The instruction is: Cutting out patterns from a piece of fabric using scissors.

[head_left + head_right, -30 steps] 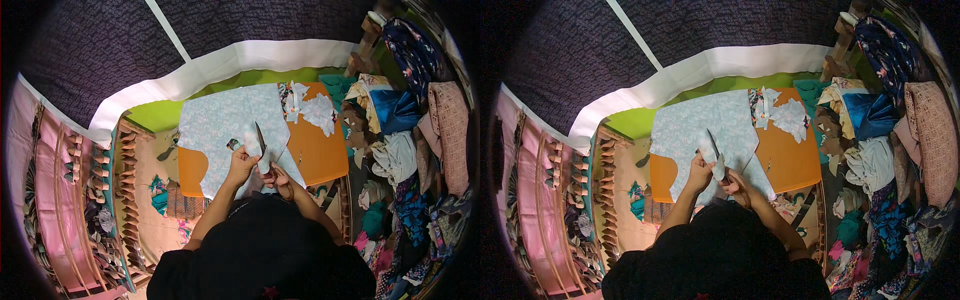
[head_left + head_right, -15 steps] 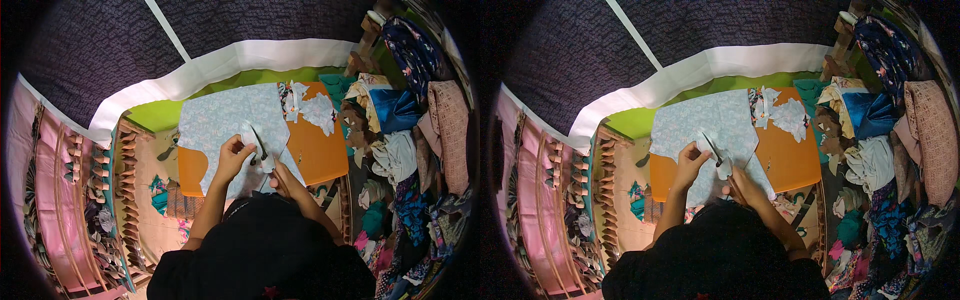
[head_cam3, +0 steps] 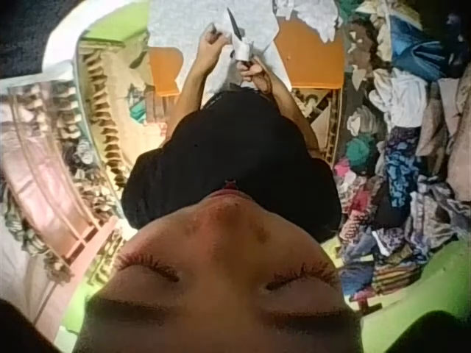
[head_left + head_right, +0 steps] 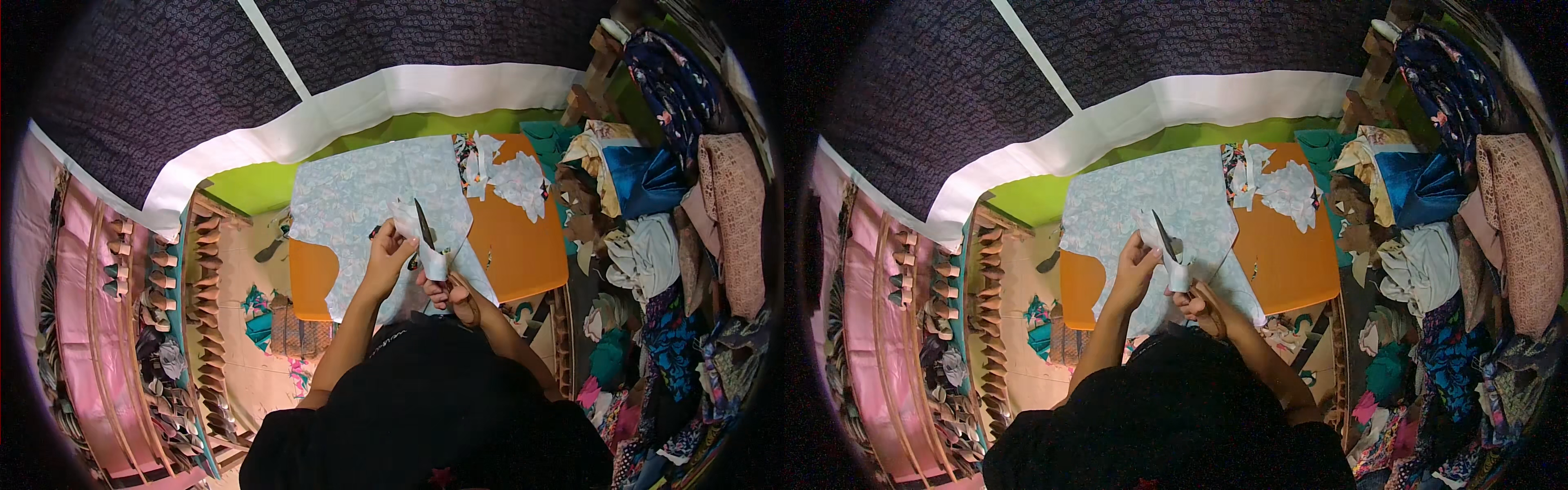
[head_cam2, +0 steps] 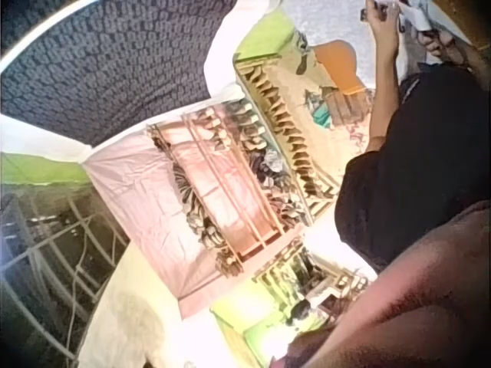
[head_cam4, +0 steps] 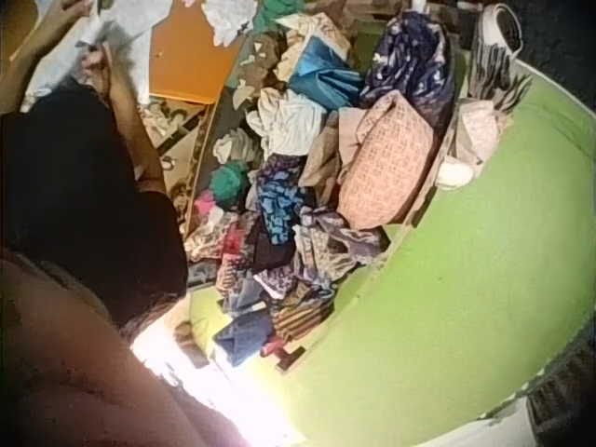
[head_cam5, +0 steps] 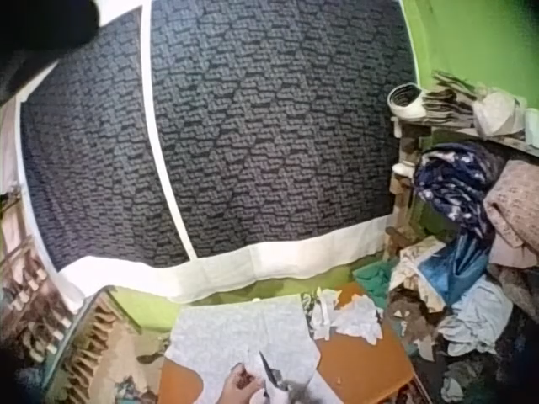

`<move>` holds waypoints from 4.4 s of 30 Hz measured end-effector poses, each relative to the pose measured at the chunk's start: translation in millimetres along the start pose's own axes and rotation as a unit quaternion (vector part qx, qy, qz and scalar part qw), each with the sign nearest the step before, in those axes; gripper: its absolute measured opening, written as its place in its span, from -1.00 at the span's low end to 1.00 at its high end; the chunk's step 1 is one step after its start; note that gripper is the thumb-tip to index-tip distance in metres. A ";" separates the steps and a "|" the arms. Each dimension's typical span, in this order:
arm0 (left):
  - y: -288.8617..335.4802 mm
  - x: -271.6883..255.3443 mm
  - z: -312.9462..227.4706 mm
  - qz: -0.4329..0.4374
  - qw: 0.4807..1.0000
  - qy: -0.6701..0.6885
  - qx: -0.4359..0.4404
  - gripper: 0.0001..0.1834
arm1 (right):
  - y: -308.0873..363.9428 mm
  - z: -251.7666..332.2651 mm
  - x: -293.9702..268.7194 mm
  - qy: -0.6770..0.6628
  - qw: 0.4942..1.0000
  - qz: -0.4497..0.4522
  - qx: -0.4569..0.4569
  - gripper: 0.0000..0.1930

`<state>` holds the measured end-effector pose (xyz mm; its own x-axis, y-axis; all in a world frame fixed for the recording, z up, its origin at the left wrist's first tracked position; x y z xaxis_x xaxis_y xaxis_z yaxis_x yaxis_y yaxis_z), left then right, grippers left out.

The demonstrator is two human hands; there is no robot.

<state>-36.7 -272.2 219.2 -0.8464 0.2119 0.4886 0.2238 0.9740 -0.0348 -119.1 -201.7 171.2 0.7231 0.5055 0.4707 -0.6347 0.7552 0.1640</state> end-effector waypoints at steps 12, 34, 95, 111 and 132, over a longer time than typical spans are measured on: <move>0.3 -3.0 28.2 0.061 0.987 0.126 -0.074 -0.80 | 2.7 1.4 5.9 -0.025 0.999 0.036 -0.016 -0.29; -1.2 -16.2 0.9 0.089 0.982 -0.109 -0.126 -0.88 | 12.5 -6.1 -17.1 0.053 0.998 -0.001 0.015 -0.65; 11.2 -8.6 -7.3 -0.080 0.996 -0.033 -0.036 -0.80 | 7.9 3.7 -25.7 0.333 0.909 -0.144 -0.205 -0.66; 11.6 -13.6 -5.0 -0.072 0.994 -0.046 -0.071 -0.79 | 5.4 -7.2 -12.9 0.158 0.985 -0.068 0.010 -0.20; 10.2 -28.7 -22.8 -0.138 0.988 -0.059 -0.020 -0.84 | 13.9 -2.1 -10.3 0.263 0.964 -0.031 -0.027 -0.28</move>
<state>0.9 -270.1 224.7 -0.9279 -0.0514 0.3693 -0.0064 0.9925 0.1220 -134.8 -195.5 166.7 0.8065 0.5895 -0.0450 -0.5808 0.8043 0.1256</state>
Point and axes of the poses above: each hand's wrist, its own y-axis away from the middle knuckle, its own x-axis out of the palm, z = x × y, the point moved 8 cm from there along -y, towards the middle knuckle, and after that the axes turned 11 degrees about y, right-handed, at the moved point
